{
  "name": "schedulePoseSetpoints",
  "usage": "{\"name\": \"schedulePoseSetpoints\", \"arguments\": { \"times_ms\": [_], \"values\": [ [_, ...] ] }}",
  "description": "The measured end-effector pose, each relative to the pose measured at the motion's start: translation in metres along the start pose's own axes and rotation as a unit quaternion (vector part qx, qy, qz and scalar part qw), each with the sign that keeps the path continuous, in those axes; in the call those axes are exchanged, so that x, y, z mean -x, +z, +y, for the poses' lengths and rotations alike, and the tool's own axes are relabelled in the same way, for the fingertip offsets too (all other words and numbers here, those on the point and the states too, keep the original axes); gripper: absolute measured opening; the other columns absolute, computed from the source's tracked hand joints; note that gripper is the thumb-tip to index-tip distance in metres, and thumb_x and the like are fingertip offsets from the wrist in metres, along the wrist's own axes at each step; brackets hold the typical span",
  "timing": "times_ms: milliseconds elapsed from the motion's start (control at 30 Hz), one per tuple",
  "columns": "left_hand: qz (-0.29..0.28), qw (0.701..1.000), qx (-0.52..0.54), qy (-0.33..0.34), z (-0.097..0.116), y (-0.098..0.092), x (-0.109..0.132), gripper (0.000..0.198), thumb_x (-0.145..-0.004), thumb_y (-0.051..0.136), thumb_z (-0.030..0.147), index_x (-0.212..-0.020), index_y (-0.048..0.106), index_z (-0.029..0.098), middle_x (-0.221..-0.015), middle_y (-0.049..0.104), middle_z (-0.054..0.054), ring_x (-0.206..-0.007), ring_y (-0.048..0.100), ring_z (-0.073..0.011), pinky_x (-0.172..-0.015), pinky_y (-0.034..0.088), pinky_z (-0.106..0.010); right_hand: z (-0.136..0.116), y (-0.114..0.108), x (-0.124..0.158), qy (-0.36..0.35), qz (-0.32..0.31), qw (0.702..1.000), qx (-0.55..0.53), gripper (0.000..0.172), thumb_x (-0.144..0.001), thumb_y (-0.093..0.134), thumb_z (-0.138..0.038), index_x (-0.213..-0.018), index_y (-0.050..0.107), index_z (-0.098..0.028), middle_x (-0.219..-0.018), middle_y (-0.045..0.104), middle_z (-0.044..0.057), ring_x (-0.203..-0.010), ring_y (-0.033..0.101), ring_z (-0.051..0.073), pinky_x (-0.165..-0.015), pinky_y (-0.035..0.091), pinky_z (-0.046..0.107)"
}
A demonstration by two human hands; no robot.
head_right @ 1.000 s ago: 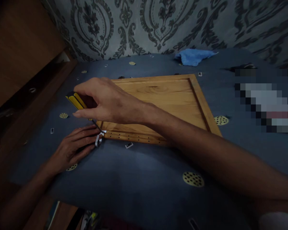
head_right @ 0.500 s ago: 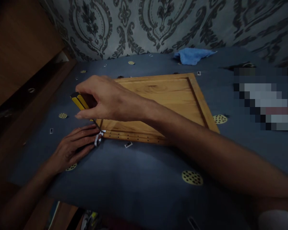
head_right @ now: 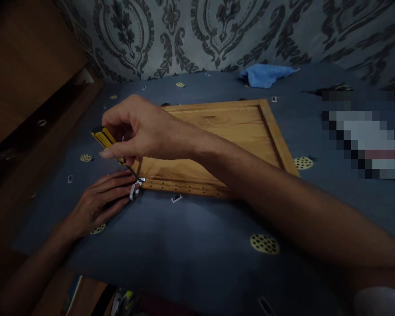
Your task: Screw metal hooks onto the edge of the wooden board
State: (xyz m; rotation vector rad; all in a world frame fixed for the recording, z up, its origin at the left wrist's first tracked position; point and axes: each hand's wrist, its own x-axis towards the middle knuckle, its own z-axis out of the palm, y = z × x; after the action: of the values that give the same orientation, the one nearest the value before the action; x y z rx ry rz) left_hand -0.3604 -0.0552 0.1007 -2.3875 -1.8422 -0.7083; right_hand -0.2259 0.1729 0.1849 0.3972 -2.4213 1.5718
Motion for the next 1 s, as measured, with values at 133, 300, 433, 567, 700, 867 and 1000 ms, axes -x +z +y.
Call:
{"name": "schedulePoseSetpoints", "arguments": {
  "times_ms": [133, 300, 433, 567, 700, 867, 1000],
  "values": [
    [0.002, 1.0, 0.008, -0.006, 0.0, 0.0, 0.0, 0.027, -0.108, 0.056, 0.024, -0.133, 0.067, 0.022, -0.138, 0.074, -0.01, -0.138, 0.063, -0.0272, -0.107, 0.058, -0.044, 0.01, 0.01, -0.003, 0.0, 0.079, 0.997, -0.002, 0.031, -0.09, 0.079, -0.024, -0.078, 0.051, -0.017, -0.072, 0.058, -0.007, -0.065, 0.061, 0.006, -0.057, 0.053, 0.015],
    [0.006, 1.0, 0.011, -0.004, 0.0, 0.0, 0.0, 0.028, -0.108, 0.056, 0.023, -0.134, 0.067, 0.022, -0.138, 0.074, -0.011, -0.139, 0.063, -0.027, -0.108, 0.057, -0.044, 0.006, 0.005, -0.001, -0.005, 0.036, 0.999, -0.025, 0.016, -0.094, 0.073, -0.017, -0.099, 0.058, -0.017, -0.081, 0.064, -0.006, -0.063, 0.063, 0.005, -0.057, 0.055, 0.016],
    [-0.002, 1.0, 0.009, -0.002, -0.001, 0.0, 0.0, 0.028, -0.108, 0.056, 0.022, -0.134, 0.067, 0.022, -0.139, 0.074, -0.011, -0.139, 0.063, -0.027, -0.108, 0.057, -0.044, -0.002, -0.005, -0.001, -0.008, -0.015, 1.0, -0.017, 0.02, -0.098, 0.065, -0.015, -0.118, 0.064, -0.015, -0.082, 0.066, -0.005, -0.068, 0.066, 0.006, -0.064, 0.058, 0.017],
    [0.007, 1.0, 0.013, -0.003, -0.001, 0.001, 0.001, 0.029, -0.108, 0.055, 0.024, -0.135, 0.067, 0.024, -0.137, 0.074, -0.011, -0.138, 0.064, -0.0274, -0.107, 0.058, -0.044, -0.003, -0.007, -0.001, -0.01, -0.011, 1.0, -0.002, 0.005, -0.098, 0.066, -0.017, -0.102, 0.068, -0.013, -0.079, 0.069, -0.003, -0.068, 0.065, 0.006, -0.064, 0.058, 0.017],
    [0.004, 1.0, 0.008, -0.007, -0.001, 0.002, 0.002, 0.03, -0.108, 0.055, 0.024, -0.136, 0.067, 0.023, -0.137, 0.074, -0.011, -0.138, 0.064, -0.0283, -0.106, 0.058, -0.045, 0.003, 0.004, -0.002, -0.017, 0.058, 0.998, 0.029, 0.018, -0.096, 0.073, -0.024, -0.086, 0.063, -0.014, -0.074, 0.066, -0.003, -0.068, 0.065, 0.008, -0.06, 0.055, 0.018],
    [0.008, 1.0, 0.022, -0.012, -0.001, 0.002, 0.002, 0.033, -0.108, 0.056, 0.023, -0.139, 0.067, 0.025, -0.139, 0.074, -0.01, -0.138, 0.064, -0.028, -0.109, 0.058, -0.046, 0.001, 0.018, -0.006, -0.046, 0.21, 0.977, 0.017, 0.036, -0.09, 0.082, -0.025, -0.074, 0.051, -0.018, -0.065, 0.055, -0.008, -0.056, 0.059, 0.006, -0.05, 0.048, 0.017],
    [0.007, 1.0, 0.025, -0.009, -0.001, 0.001, 0.002, 0.031, -0.108, 0.055, 0.023, -0.137, 0.067, 0.024, -0.14, 0.073, -0.01, -0.14, 0.063, -0.0274, -0.109, 0.057, -0.046, -0.008, 0.013, -0.005, -0.078, 0.289, 0.954, -0.015, 0.046, -0.088, 0.086, -0.031, -0.07, 0.045, -0.021, -0.063, 0.053, -0.008, -0.047, 0.055, 0.005, -0.043, 0.044, 0.018]
  ]
}}
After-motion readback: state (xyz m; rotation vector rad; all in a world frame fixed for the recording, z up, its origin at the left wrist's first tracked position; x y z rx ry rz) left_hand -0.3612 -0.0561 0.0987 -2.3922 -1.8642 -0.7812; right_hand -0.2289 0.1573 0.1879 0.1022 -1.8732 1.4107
